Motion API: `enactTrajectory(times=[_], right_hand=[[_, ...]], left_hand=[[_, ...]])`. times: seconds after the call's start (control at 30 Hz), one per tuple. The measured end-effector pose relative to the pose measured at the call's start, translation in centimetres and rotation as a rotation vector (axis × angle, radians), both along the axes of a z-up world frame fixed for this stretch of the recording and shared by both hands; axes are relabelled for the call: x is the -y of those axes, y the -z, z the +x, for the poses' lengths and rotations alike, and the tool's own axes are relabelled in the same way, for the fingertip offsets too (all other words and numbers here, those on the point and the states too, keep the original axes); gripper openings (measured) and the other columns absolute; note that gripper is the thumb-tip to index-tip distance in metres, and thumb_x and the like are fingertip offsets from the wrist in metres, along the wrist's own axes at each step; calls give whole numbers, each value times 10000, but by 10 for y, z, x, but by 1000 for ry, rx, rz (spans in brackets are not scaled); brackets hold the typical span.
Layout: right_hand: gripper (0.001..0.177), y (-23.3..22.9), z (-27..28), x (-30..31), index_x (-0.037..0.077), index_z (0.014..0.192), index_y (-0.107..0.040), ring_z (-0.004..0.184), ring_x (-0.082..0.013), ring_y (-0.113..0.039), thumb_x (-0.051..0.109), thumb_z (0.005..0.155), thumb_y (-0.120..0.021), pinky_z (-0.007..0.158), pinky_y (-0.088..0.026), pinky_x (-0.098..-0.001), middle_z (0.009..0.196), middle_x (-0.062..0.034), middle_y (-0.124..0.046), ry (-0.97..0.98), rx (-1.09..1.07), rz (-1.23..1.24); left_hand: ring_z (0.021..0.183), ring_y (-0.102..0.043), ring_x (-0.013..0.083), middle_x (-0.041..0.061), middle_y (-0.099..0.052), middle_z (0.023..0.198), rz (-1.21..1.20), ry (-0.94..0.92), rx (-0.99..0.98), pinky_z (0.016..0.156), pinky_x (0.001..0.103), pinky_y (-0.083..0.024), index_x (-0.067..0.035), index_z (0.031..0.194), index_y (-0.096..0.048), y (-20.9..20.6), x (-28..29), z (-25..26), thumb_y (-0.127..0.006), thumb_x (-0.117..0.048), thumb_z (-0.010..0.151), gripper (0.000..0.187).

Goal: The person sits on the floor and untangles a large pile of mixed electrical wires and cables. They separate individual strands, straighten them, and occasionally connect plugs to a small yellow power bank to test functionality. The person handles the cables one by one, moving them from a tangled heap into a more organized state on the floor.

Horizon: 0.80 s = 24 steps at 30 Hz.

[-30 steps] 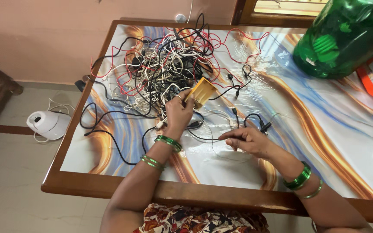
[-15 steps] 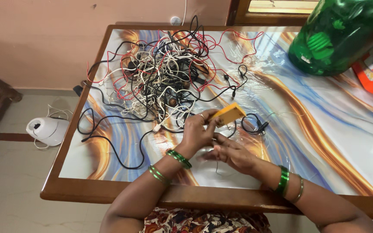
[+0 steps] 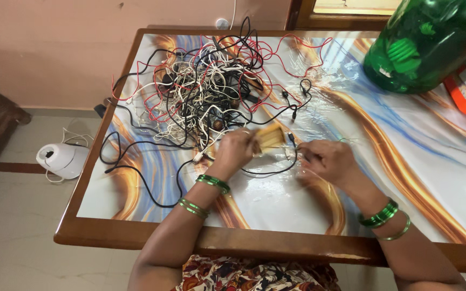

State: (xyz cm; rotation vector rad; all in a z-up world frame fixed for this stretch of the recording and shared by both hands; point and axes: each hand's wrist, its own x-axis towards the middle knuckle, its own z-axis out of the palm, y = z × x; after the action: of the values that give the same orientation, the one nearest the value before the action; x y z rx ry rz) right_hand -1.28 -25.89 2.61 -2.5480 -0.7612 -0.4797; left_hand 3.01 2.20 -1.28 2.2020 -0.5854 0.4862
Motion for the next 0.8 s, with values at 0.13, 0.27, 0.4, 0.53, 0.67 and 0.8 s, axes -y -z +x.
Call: enactTrajectory(times=[0.13,0.27,0.4,0.53,0.67,0.8], right_hand=[[143,-8,3,8,84,995,-791,667,-210,-692,53,889,-699,610,-533,-323,852,-96,-760,51,46,188],[164,5,15,16,70,1077,-794,635,-121,-609,28,952,-696,583,-485,-271,797,-111,-748,128,-163,414],[241,37,31,14,77,1102,-773,704,-169,-703,11,908,-648,641,-545,-284,863,-93,-774,17,-168,417],[170,59,18,-12,109,916,-808,667,-319,-710,87,760,-744,609,-559,-405,771,-136,-738,35,-146,105],[166,43,-9,-34,164,935,-796,706,-304,-710,110,803,-710,675,-549,-425,779,-91,-741,-128,68,34],[134,31,-11,-35,165,960,-774,714,-273,-712,145,840,-718,714,-531,-410,769,-73,-736,-150,69,-45]], left_hand=[[816,-699,299,118,-705,916,125,246,19,758,400,-565,-75,1205,-733,-1,10,-11,-674,-106,906,307],[870,-692,289,116,-705,938,30,480,13,786,387,-552,-58,1212,-721,-2,19,-19,-666,-117,951,273],[793,-688,211,109,-714,930,-283,365,-243,746,334,-563,-41,1212,-696,5,31,-21,-601,-127,1025,227],[803,-695,186,116,-738,946,-491,171,-157,745,316,-563,-25,1178,-704,8,38,-23,-597,-132,1058,193],[727,-697,212,116,-720,898,-526,30,-224,653,317,-551,-8,1156,-622,-2,42,-33,-648,-121,972,218],[810,-701,310,136,-689,948,-241,62,177,711,379,-571,-35,1085,-659,-8,33,-34,-692,-126,995,132]])
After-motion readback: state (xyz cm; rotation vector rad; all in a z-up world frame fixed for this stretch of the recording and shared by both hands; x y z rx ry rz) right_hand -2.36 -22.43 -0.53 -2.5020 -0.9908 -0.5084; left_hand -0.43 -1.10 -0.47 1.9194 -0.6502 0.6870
